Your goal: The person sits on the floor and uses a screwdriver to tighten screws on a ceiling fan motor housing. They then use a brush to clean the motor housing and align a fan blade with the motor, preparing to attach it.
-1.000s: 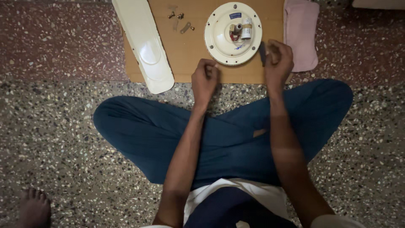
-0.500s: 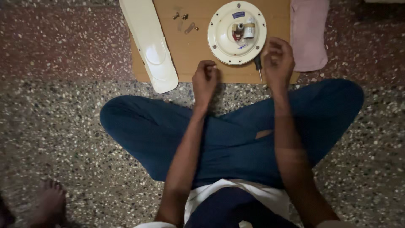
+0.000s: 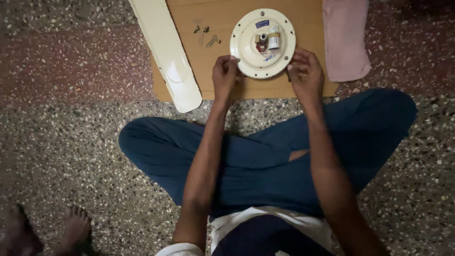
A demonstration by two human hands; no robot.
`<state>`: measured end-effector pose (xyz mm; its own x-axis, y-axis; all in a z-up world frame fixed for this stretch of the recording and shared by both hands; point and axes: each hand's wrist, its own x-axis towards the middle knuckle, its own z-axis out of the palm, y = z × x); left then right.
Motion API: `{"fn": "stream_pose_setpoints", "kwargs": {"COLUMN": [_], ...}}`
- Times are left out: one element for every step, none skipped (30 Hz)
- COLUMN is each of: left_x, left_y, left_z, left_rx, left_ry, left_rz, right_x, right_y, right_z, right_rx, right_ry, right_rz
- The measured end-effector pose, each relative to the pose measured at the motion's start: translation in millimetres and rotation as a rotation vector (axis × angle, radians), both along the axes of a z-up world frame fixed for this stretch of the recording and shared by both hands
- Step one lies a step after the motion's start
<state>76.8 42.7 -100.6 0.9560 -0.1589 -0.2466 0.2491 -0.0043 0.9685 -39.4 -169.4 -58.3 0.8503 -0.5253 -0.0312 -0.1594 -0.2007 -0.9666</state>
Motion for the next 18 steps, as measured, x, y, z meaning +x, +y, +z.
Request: {"fn": "stream_pose_setpoints", "kwargs": {"left_x": [-1, -2, -4, -7, -9, -11, -11, -11, -10, -9, -9, -8, -8, -3, -1, 1, 4, 5], "left_y": [1, 2, 3, 5, 7, 7, 5, 3, 2, 1, 1, 1, 1, 0, 1, 0, 0, 0], "left_z": [-1, -2, -1, 0, 1, 2, 3, 3, 2, 0, -3, -6, -10, -12, -13, -14, -15, -15], "left_rx": [-0.02, -0.042, -0.08, -0.118, -0.157, -0.176, -0.196, -0.218, -0.224, -0.229, -0.234, -0.222, -0.21, -0.2, -0.184, -0.168, -0.152, -0.183], "left_ry": [-0.001, 0.002, 0.082, 0.163, 0.244, 0.248, 0.251, 0.252, 0.247, 0.247, 0.246, 0.229, 0.212, 0.185, 0.171, 0.153, 0.135, 0.154], "left_rz": [0.0, -0.001, -0.019, -0.033, -0.047, -0.043, -0.038, -0.026, -0.011, 0.004, 0.019, 0.024, 0.03, 0.029, 0.021, 0.011, 0.001, 0.008], "right_x": [0, -1, -1, 0, 1, 2, 3, 7, 10, 15, 21, 26, 30, 37, 44, 51, 56, 61], "right_y": [1, 2, 4, 6, 10, 13, 17, 20, 23, 25, 26, 26, 27, 27, 27, 27, 28, 29], "right_z": [3, 7, 13, 20, 28, 37, 47, 57, 66, 74, 81, 86, 90, 94, 98, 101, 103, 104], "right_rx": [-0.013, -0.028, -0.043, -0.078, -0.112, -0.146, -0.232, -0.319, -0.405, -0.416, -0.426, -0.437, -0.453, -0.473, -0.492, -0.562, -0.632, -0.701], "right_ry": [-0.003, -0.002, -0.001, 0.002, 0.006, 0.009, -0.042, -0.097, -0.153, -0.152, -0.15, -0.149, -0.137, -0.134, -0.132, -0.155, -0.178, -0.201], "right_rz": [-0.012, -0.025, -0.038, -0.058, -0.078, -0.089, -0.083, -0.068, -0.05, -0.031, -0.012, 0.001, 0.033, 0.056, 0.079, 0.096, 0.112, 0.13]}}
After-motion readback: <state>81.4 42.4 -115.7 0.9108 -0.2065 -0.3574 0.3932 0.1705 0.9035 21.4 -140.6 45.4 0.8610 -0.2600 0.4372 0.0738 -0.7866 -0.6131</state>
